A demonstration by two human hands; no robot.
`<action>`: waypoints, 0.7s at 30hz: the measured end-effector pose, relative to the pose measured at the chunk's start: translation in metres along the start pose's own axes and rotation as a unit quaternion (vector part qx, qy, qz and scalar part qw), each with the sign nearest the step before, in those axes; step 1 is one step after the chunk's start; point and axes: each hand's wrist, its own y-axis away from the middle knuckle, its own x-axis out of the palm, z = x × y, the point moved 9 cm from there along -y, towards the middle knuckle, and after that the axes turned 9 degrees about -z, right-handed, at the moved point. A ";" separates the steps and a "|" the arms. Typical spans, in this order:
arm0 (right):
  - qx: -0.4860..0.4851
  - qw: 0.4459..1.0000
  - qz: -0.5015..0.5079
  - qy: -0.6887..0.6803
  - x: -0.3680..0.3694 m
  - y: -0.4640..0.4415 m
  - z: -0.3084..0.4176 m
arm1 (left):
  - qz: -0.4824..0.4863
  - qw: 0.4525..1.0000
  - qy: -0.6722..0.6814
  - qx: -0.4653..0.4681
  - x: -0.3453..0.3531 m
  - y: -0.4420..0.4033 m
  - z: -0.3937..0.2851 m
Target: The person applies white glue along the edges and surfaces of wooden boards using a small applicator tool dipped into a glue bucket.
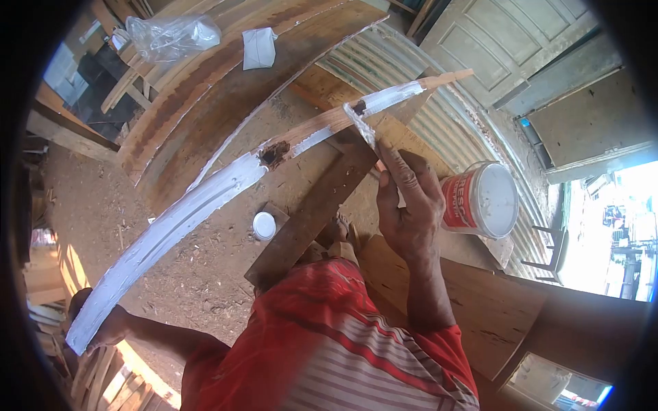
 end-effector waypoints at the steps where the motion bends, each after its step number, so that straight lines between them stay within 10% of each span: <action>1: -0.002 1.000 -0.002 0.009 0.004 -0.002 0.003 | -0.010 0.999 -0.029 0.016 -0.005 -0.004 0.000; 10: 0.045 0.997 0.015 0.055 0.009 0.010 -0.012 | 0.012 0.956 -0.266 0.124 0.026 0.012 -0.019; 15: -0.045 0.993 0.059 0.091 0.015 0.005 0.012 | 0.073 0.991 0.102 -0.057 0.019 -0.002 0.003; 17: 0.004 0.996 0.045 0.082 0.009 0.001 -0.011 | 0.026 0.972 -0.223 0.074 0.029 0.005 -0.013; 21: -0.014 0.996 0.064 0.065 0.014 -0.008 -0.003 | 0.005 0.973 -0.217 0.072 0.033 0.010 -0.020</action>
